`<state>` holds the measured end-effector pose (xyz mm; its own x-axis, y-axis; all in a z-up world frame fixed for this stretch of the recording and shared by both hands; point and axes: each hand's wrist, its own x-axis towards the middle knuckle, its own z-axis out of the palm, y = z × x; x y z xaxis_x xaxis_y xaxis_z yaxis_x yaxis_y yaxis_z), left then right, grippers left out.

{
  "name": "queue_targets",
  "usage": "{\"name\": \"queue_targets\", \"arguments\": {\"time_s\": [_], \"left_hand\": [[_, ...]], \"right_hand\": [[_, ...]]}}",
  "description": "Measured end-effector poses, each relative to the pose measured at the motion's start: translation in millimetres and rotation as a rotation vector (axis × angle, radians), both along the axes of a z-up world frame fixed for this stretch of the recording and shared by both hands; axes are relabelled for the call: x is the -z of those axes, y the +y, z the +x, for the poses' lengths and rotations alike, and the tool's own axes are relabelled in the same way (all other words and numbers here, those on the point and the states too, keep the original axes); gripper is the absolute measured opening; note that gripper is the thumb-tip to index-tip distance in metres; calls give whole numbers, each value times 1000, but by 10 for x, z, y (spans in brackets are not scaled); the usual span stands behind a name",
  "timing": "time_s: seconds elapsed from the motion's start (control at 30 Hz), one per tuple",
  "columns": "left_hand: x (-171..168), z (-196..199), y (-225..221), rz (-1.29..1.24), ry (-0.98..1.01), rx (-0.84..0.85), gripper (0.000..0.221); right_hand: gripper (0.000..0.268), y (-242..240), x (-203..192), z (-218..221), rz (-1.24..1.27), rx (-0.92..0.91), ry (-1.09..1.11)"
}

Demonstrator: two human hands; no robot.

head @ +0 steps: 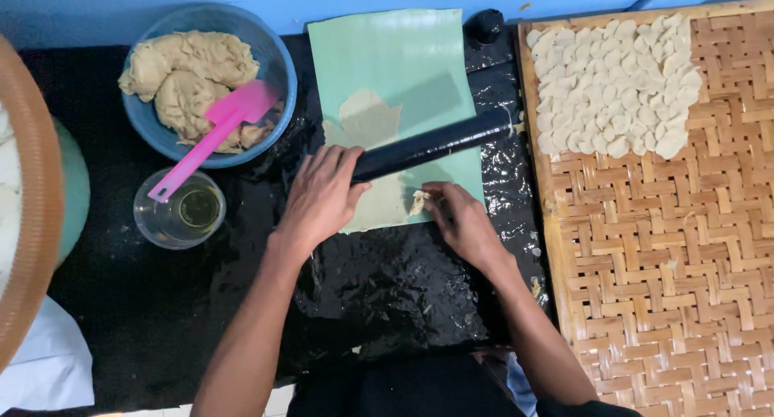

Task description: Flattening and rolling out portions of dough using a rolling pin on a flat surface.

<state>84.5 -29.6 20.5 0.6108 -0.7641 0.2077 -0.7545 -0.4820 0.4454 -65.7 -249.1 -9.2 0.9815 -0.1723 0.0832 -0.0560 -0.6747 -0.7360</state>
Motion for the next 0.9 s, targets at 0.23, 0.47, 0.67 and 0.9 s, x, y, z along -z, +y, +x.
{"name": "queue_targets", "arguments": {"time_s": [0.23,0.47,0.67,0.9], "left_hand": [[-68,-248,219,-2,73,-178,54],[37,-500,297,-108,79,-212,54],[25,-599,169,-14,45,-178,54],[70,-584,-25,102,59,-135,52]], "right_hand": [[16,33,62,8,-110,-53,-167],[38,-1,170,-208,-319,-174,-200],[53,30,177,-293,-414,-213,-186],[60,108,171,-332,-434,-173,-187]]}}
